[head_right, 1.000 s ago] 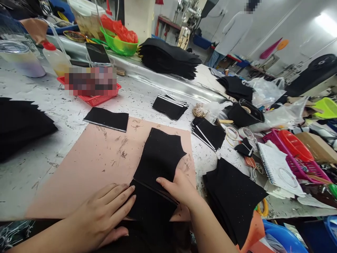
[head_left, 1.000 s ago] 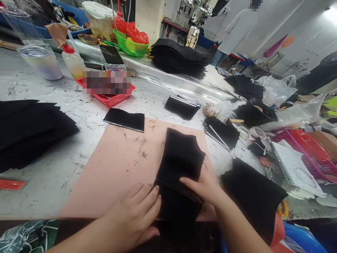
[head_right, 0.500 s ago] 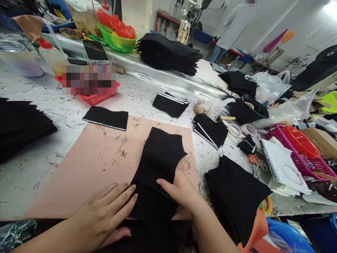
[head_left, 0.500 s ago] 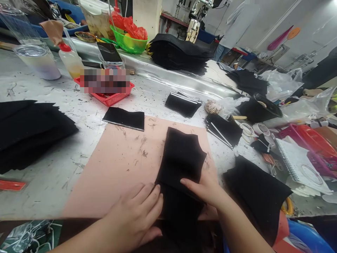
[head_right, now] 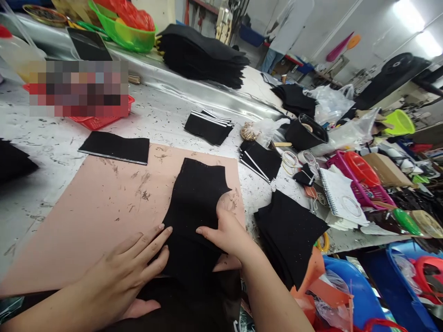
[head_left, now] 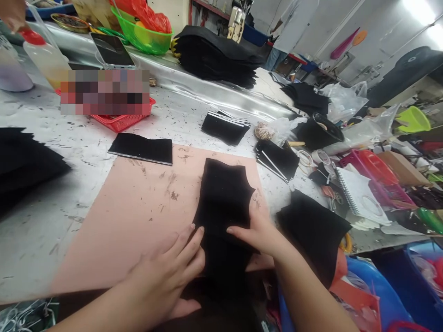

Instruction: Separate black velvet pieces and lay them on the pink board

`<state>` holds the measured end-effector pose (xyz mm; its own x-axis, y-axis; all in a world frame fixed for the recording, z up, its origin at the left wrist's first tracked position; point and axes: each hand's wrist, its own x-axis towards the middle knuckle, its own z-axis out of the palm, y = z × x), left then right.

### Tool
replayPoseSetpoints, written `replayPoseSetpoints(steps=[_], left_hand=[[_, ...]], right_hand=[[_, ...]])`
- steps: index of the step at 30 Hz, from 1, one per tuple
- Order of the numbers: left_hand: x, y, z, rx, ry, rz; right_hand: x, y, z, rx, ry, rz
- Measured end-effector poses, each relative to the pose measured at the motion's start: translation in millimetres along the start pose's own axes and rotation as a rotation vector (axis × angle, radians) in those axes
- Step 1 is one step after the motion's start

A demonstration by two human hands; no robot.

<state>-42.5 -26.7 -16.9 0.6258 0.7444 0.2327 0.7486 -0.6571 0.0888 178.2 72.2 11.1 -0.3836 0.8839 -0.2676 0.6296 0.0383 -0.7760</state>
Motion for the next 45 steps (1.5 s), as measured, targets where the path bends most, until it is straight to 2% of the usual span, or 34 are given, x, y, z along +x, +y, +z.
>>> replayPoseSetpoints(steps=[6,13,16,19,22,25,34,39,45], left_hand=[[10.3,5.4,-2.8,0.037,-0.119,-0.018],[24.7,23.4,-2.8,0.094,-0.199,0.015],[29.4,27.6,-5.4,0.089,-0.19,0.044],[33.3,29.6,-8.6,0.102,-0.183,0.084],[36.3,31.3,-9.2,0.124,-0.189,0.128],[39.0,32.8,-8.4,0.132,-0.208,0.142],[45.8,33.6,-4.8,0.131,-0.21,0.145],[47.8,33.9,0.9,0.082,-0.154,0.196],[48.1,38.9,2.9,0.042,-0.16,0.216]], right_hand=[[-1.1,-6.3,-1.3,-0.064,-0.089,0.064],[-2.1,-2.1,-2.2,-0.125,-0.062,-0.06],[-9.2,4.9,-10.2,-0.021,-0.099,-0.038],[-16.6,13.4,-17.8,0.207,-0.185,0.004],[-18.8,20.9,-20.2,0.382,-0.183,0.035],[-16.9,25.0,-20.1,0.433,-0.174,0.074],[-15.9,27.2,-19.3,0.25,-0.073,0.045],[-16.0,29.2,-17.0,0.186,-0.03,0.043],[-16.7,19.8,-15.6,0.14,-0.003,0.061]])
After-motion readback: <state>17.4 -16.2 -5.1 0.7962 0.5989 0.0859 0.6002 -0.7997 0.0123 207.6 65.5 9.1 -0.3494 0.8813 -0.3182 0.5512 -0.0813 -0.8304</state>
